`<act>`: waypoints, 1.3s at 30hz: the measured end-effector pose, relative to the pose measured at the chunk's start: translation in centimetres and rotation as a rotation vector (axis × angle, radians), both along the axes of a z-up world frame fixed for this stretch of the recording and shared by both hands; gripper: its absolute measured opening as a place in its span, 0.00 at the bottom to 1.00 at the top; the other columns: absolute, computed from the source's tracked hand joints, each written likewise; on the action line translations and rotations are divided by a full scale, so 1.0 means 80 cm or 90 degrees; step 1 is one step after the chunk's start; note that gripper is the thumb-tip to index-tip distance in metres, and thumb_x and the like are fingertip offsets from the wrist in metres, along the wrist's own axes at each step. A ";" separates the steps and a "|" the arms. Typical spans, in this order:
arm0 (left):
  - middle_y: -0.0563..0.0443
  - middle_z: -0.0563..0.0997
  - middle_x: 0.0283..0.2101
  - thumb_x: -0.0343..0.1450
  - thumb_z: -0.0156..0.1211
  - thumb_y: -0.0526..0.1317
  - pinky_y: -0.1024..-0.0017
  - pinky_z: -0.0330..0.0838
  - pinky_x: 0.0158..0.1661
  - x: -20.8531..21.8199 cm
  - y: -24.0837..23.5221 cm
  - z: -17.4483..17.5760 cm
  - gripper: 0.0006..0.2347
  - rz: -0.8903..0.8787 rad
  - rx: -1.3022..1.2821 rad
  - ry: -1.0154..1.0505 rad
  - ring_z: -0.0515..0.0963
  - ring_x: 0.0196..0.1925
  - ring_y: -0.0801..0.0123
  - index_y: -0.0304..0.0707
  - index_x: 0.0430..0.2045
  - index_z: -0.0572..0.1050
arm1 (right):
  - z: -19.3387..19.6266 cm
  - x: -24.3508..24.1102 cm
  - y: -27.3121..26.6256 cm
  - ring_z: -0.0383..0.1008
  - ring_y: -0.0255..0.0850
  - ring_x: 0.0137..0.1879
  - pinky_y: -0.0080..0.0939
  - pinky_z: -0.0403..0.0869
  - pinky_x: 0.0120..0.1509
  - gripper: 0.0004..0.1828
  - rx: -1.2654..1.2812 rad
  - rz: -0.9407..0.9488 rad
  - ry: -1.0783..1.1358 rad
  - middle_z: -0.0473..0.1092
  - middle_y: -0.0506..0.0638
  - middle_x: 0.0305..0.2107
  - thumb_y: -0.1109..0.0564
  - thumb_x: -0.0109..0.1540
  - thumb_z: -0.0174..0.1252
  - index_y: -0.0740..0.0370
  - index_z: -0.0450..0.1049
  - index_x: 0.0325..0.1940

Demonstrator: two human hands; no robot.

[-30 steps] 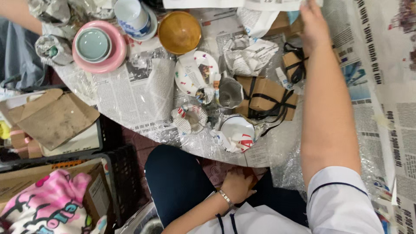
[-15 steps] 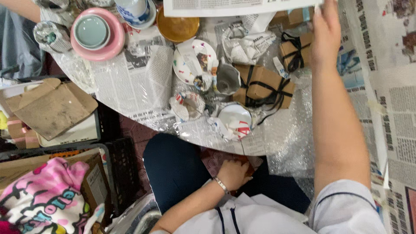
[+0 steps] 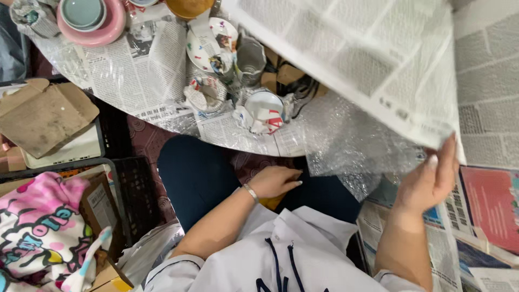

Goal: The person wraps small ceramic dishes and bowls in newspaper. They pick up each item, fold a sheet of newspaper around it, and place the wrapped bundle on a pile of other wrapped items.

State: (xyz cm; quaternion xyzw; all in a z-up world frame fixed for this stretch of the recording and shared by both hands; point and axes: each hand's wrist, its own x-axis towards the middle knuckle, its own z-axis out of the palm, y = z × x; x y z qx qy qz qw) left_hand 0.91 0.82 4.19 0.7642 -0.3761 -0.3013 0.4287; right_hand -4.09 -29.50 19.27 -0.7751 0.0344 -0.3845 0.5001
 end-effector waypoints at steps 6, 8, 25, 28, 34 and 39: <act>0.41 0.82 0.55 0.80 0.46 0.55 0.62 0.74 0.59 0.000 0.012 -0.006 0.25 0.129 -0.287 0.428 0.81 0.56 0.60 0.32 0.63 0.70 | 0.017 -0.118 -0.034 0.76 0.40 0.58 0.36 0.71 0.58 0.21 0.398 -0.044 -0.126 0.76 0.55 0.55 0.49 0.75 0.51 0.67 0.71 0.66; 0.39 0.78 0.60 0.79 0.46 0.57 0.59 0.72 0.62 0.004 0.017 -0.011 0.29 0.226 -0.363 0.580 0.77 0.61 0.57 0.27 0.65 0.66 | 0.005 -0.144 -0.048 0.71 0.35 0.50 0.32 0.68 0.51 0.18 0.409 -0.023 -0.081 0.73 0.50 0.49 0.51 0.79 0.52 0.67 0.72 0.66; 0.42 0.68 0.69 0.70 0.68 0.58 0.58 0.60 0.70 0.015 0.112 0.068 0.38 0.228 -0.458 0.347 0.67 0.72 0.57 0.29 0.69 0.61 | -0.089 -0.259 -0.090 0.72 0.45 0.68 0.46 0.75 0.77 0.17 0.411 -0.147 0.066 0.68 0.57 0.63 0.70 0.73 0.50 0.67 0.67 0.66; 0.41 0.77 0.63 0.75 0.64 0.43 0.59 0.69 0.65 0.008 0.101 0.072 0.23 0.321 -0.297 0.296 0.74 0.64 0.62 0.28 0.63 0.71 | -0.075 -0.228 -0.080 0.66 0.49 0.75 0.50 0.69 0.80 0.25 0.387 -0.097 0.040 0.57 0.61 0.72 0.70 0.74 0.52 0.65 0.59 0.75; 0.36 0.66 0.62 0.78 0.50 0.43 0.56 0.63 0.62 -0.072 0.083 0.012 0.20 0.479 -0.356 0.423 0.65 0.62 0.54 0.30 0.63 0.64 | -0.053 -0.147 -0.023 0.51 0.62 0.86 0.73 0.61 0.81 0.51 0.469 0.009 0.074 0.31 0.57 0.82 0.60 0.72 0.58 0.41 0.27 0.84; 0.41 0.63 0.72 0.81 0.41 0.47 0.60 0.64 0.70 -0.176 0.070 -0.039 0.23 0.409 -0.514 0.363 0.66 0.73 0.56 0.35 0.70 0.57 | -0.073 -0.129 0.036 0.54 0.67 0.84 0.70 0.58 0.81 0.53 0.480 -0.025 0.207 0.37 0.67 0.83 0.46 0.74 0.63 0.37 0.26 0.85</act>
